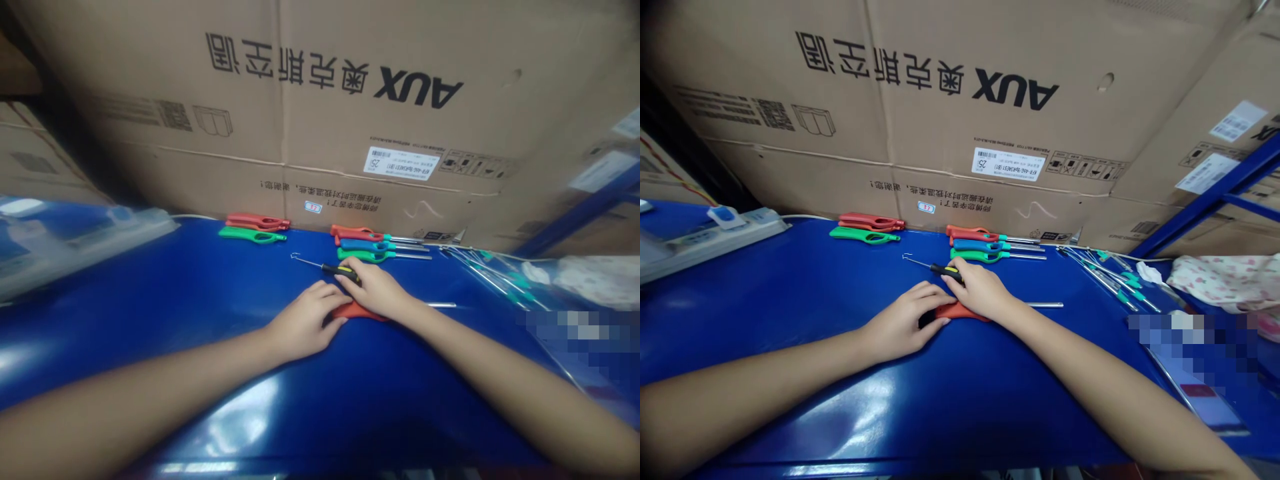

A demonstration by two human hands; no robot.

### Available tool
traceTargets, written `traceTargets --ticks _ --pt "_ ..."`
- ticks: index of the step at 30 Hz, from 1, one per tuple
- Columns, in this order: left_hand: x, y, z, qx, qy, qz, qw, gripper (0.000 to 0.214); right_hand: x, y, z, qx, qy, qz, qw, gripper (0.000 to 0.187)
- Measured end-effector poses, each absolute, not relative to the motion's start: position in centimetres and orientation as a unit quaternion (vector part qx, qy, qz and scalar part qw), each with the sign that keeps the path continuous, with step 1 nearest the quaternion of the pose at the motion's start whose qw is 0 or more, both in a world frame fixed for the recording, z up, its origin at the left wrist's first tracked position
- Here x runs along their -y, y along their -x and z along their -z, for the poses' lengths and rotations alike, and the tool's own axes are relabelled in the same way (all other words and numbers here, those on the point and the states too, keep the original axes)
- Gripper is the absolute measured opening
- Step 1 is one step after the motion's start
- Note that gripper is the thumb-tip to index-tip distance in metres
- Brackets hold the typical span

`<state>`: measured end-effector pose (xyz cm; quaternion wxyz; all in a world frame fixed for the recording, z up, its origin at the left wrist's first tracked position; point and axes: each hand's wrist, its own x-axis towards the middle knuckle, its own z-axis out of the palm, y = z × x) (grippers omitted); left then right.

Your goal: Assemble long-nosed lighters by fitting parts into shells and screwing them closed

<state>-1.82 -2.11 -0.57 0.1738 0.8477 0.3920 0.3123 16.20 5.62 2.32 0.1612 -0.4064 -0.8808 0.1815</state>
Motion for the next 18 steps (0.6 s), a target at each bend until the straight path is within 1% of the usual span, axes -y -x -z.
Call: traceTargets --ticks 4,8,14,18 --pt "2.2 1.8 0.7 -0.393 -0.85 -0.306 0.174 0.028 -5.7 -16.1 -2.3 0.879 0.4 -0.191 0.176 0.016" --pt "2.2 1.9 0.6 -0.398 -0.851 -0.299 0.168 0.029 -5.3 -16.6 -2.7 0.866 0.405 -0.203 0.21 0.021" --pt "2.2 1.9 0.3 -0.397 -0.849 -0.302 0.172 0.033 -4.4 -19.0 -3.9 0.781 0.438 -0.272 0.352 0.021" --pt "2.1 2.0 0.5 -0.366 -0.857 -0.307 0.192 0.031 -3.6 -21.0 -4.4 0.652 0.462 -0.414 0.435 0.03"
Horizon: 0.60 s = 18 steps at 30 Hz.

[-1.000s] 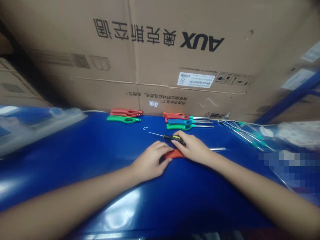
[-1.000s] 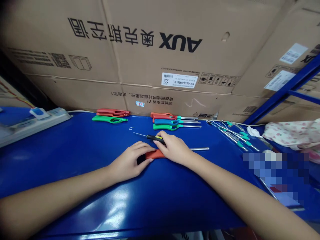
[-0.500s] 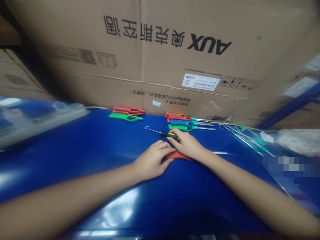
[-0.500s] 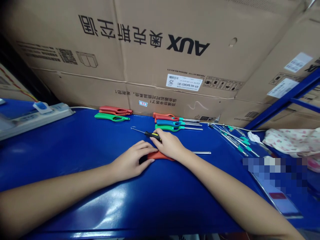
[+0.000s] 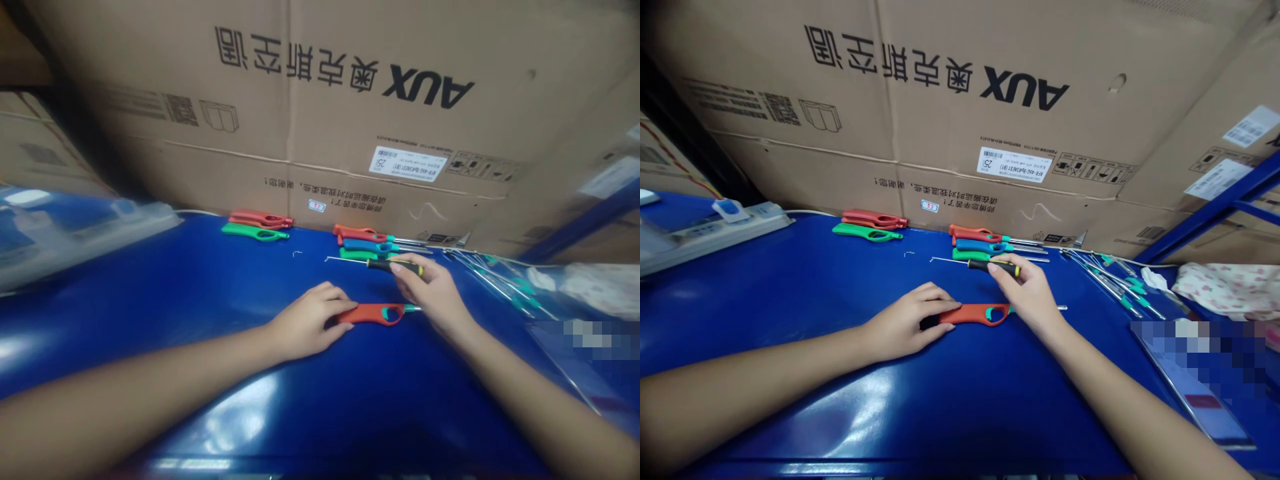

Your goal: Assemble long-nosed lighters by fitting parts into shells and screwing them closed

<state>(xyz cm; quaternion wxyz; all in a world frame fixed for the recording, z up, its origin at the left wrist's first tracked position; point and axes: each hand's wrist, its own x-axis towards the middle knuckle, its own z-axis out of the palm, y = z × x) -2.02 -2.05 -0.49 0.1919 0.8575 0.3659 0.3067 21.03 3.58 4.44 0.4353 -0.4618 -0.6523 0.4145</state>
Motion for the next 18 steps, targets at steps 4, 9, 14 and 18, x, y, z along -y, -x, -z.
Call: traceTargets --ticks 4,9,14,18 --pt "2.0 2.1 0.5 -0.349 -0.867 -0.3 0.191 0.032 -3.2 -22.2 -4.7 0.528 0.415 -0.547 0.5 0.024" --pt "2.2 1.8 0.1 -0.363 -0.832 -0.358 0.219 0.032 -3.2 -22.7 -4.5 0.459 0.366 -0.613 0.53 0.025" --pt "1.8 1.5 -0.2 -0.426 -0.663 -0.475 0.393 0.023 -3.3 -23.1 -3.6 0.462 0.362 -0.625 0.515 0.012" --pt "1.3 1.7 -0.3 -0.439 -0.55 -0.496 0.508 0.026 -3.5 -23.3 -3.0 0.477 0.362 -0.623 0.503 0.009"
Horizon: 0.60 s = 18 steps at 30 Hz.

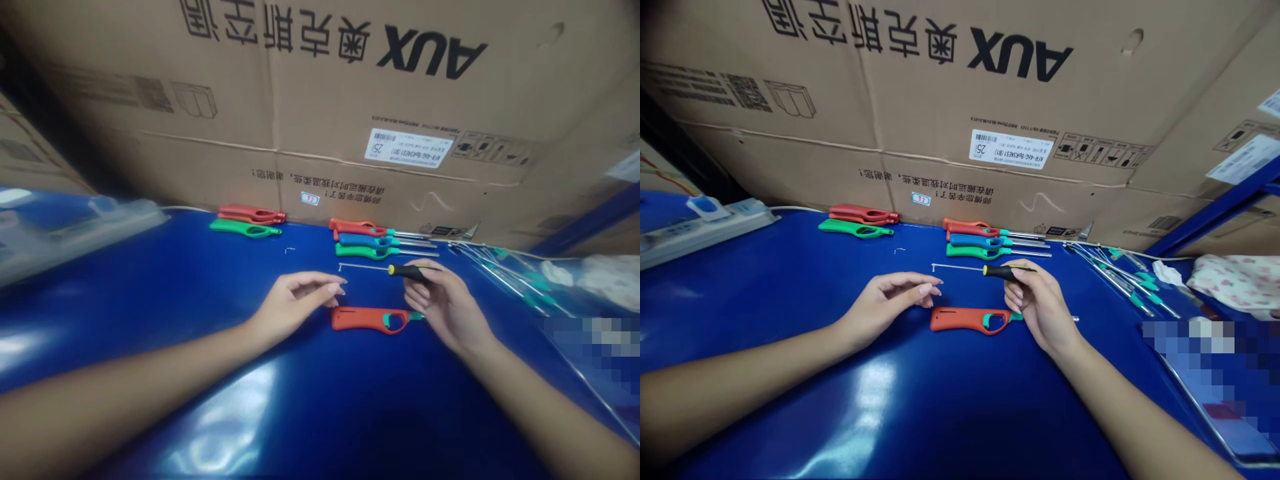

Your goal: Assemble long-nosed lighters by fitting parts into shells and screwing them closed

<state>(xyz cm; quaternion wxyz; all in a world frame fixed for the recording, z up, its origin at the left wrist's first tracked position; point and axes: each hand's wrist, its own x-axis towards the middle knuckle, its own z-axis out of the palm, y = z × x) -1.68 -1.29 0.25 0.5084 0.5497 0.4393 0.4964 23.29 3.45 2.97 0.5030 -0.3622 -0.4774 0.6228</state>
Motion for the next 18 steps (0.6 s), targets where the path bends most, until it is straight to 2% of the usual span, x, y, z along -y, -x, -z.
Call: traceTargets --ticks 5,12,18 --pt "1.18 1.78 -0.04 -0.438 -0.486 -0.529 0.54 0.032 -3.47 -23.23 -2.44 0.474 0.365 -0.634 0.489 0.01" --pt "1.09 1.57 0.07 -0.453 -0.483 -0.555 0.503 0.018 -3.13 -22.89 -2.55 0.471 0.39 -0.625 0.485 0.01" --pt "0.98 1.61 0.23 -0.454 -0.461 -0.549 0.529 0.018 -3.2 -22.98 -2.44 0.478 0.394 -0.612 0.492 0.01"
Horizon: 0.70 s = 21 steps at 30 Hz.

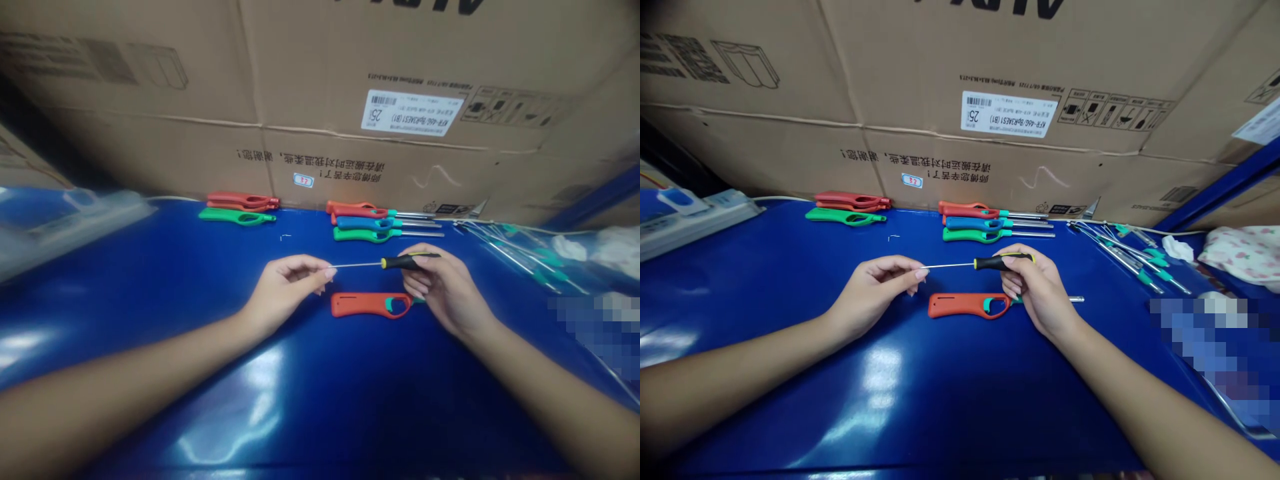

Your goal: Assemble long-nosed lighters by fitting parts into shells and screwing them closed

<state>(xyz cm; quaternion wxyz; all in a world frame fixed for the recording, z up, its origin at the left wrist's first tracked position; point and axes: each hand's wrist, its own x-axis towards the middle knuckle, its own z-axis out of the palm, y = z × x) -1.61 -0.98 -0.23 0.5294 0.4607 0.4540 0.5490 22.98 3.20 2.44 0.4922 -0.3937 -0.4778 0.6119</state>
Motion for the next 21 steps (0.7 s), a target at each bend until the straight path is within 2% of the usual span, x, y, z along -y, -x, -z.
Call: traceTargets --ticks 9,21 --pt "0.41 1.54 -0.66 -0.404 -0.339 -0.574 0.626 0.023 -3.27 -23.07 -2.42 0.489 0.397 -0.597 0.496 0.009" --pt "0.42 1.6 -0.37 -0.395 -0.352 -0.574 0.625 0.019 -3.08 -22.92 -2.48 0.5 0.395 -0.595 0.49 0.01"
